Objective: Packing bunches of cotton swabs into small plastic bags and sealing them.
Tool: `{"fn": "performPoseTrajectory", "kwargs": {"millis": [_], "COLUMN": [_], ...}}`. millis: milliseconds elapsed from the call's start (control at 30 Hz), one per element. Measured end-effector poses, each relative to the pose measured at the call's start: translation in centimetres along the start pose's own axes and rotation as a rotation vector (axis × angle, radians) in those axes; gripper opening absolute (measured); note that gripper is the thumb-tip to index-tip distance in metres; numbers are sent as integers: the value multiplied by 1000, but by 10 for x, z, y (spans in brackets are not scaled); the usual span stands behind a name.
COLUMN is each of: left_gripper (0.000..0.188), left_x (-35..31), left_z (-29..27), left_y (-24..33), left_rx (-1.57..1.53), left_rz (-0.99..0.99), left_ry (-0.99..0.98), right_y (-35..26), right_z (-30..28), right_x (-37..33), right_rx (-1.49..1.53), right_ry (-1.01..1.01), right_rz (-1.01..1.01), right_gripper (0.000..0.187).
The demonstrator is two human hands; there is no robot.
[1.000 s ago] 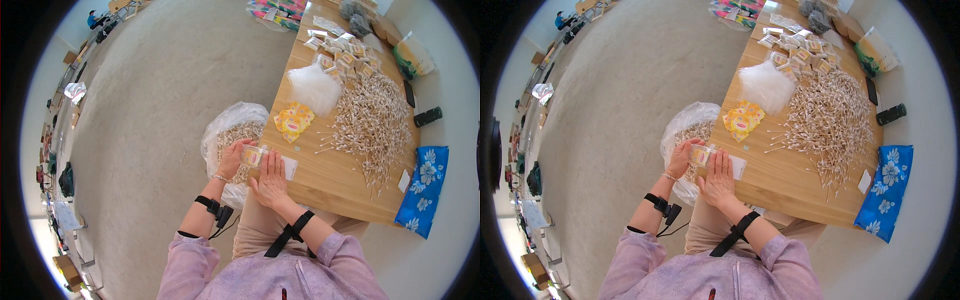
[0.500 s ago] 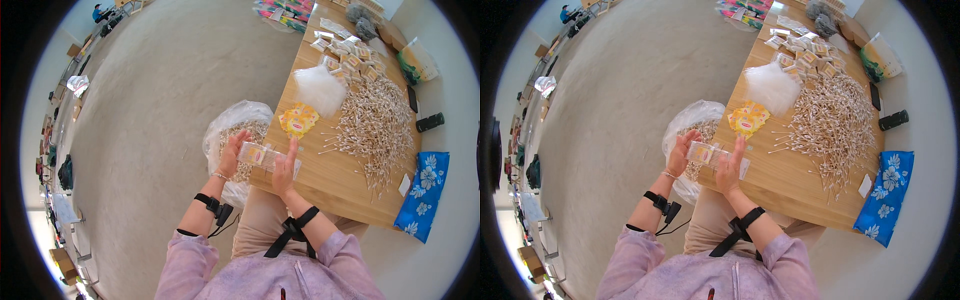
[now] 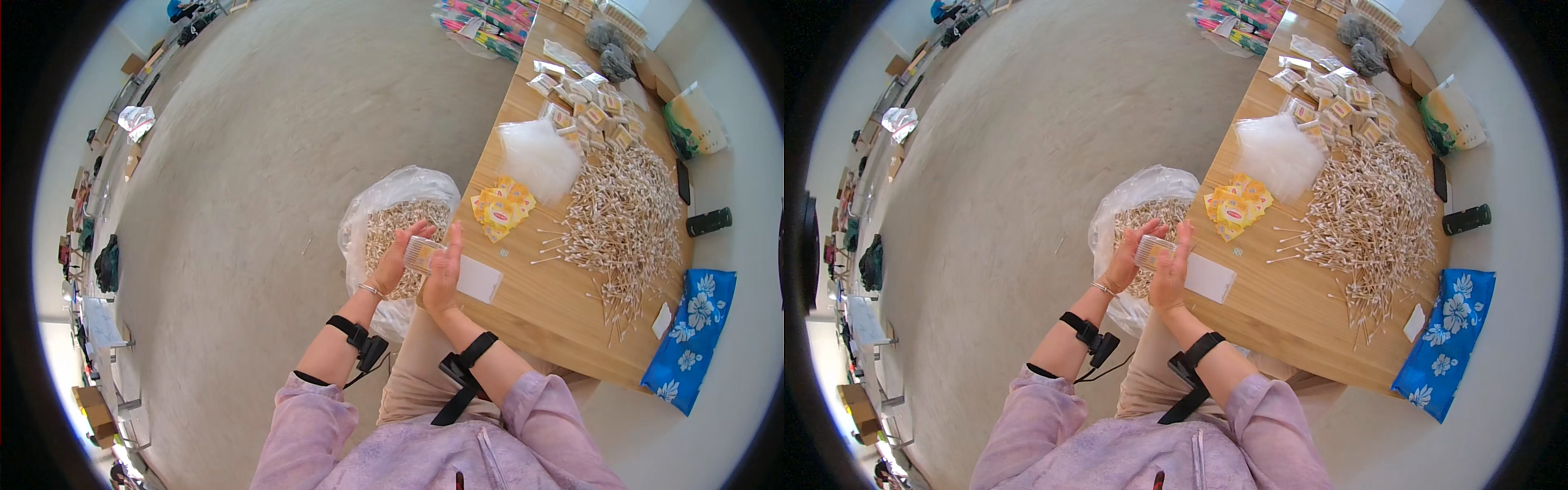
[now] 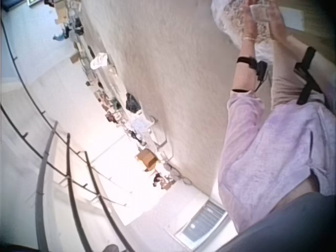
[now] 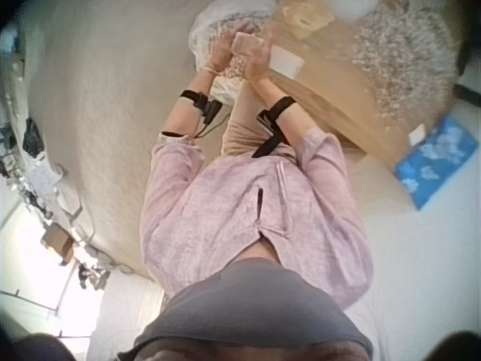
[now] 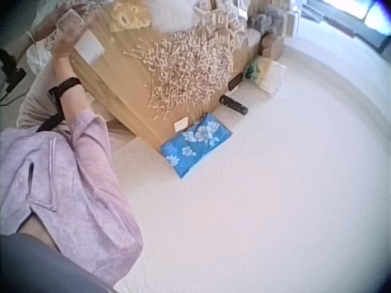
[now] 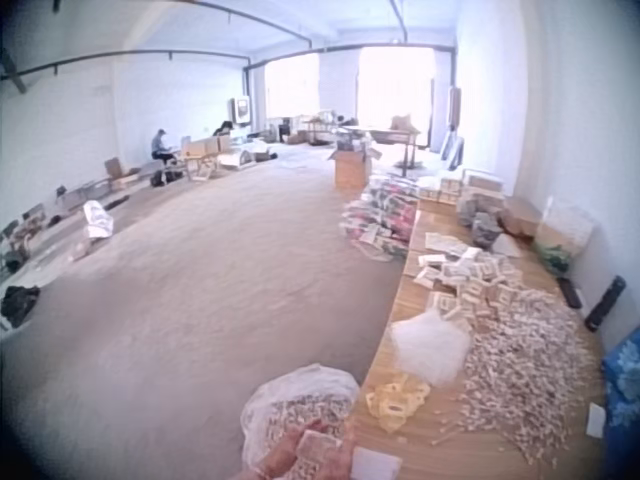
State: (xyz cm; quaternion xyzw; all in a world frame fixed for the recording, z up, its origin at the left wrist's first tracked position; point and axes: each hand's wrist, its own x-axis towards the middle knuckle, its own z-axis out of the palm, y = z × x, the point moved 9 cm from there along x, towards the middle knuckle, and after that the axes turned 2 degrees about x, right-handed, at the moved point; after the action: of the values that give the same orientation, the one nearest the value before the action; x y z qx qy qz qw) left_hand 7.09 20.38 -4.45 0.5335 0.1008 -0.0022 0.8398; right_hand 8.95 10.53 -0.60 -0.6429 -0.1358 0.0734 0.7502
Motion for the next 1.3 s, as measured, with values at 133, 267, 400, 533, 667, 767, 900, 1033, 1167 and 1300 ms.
{"fn": "performPoseTrajectory", "kwargs": {"millis": [133,267,400,533,667,767,900,1033,1167,1300], "left_gripper": [65,53,45,43,51,54,56,58,54,28], "left_x": [8,-1,-9,-6,-3,-2,12,55,104,122], "left_z": [12,-18,-38,51,159,219,261,270,247,253], "left_y": [-1,-7,19,79,50,13,-14,-19,-10,-6], "left_rx": [57,206,609,1060,1144,1150,1205,1220,1324,1291], "left_rz": [-47,-105,48,430,601,594,561,564,506,511], "left_ry": [-33,89,415,497,56,-130,-200,-58,173,160], "right_y": [-17,-31,-60,-57,-61,-69,-69,-81,-86,-90], "right_z": [-8,-10,-107,-207,-212,-227,-287,-333,-320,-319], "right_x": [6,9,57,62,15,-18,-39,-49,-45,-47], "right_rx": [-135,-343,-1226,-1374,-1203,-1151,-1162,-1140,-1198,-1174], "right_ry": [21,-123,172,162,37,24,229,515,492,490], "right_rz": [-160,-233,-332,-205,-323,-308,-217,-192,-195,-170], "right_gripper": [56,48,42,37,36,34,30,31,37,41]}}
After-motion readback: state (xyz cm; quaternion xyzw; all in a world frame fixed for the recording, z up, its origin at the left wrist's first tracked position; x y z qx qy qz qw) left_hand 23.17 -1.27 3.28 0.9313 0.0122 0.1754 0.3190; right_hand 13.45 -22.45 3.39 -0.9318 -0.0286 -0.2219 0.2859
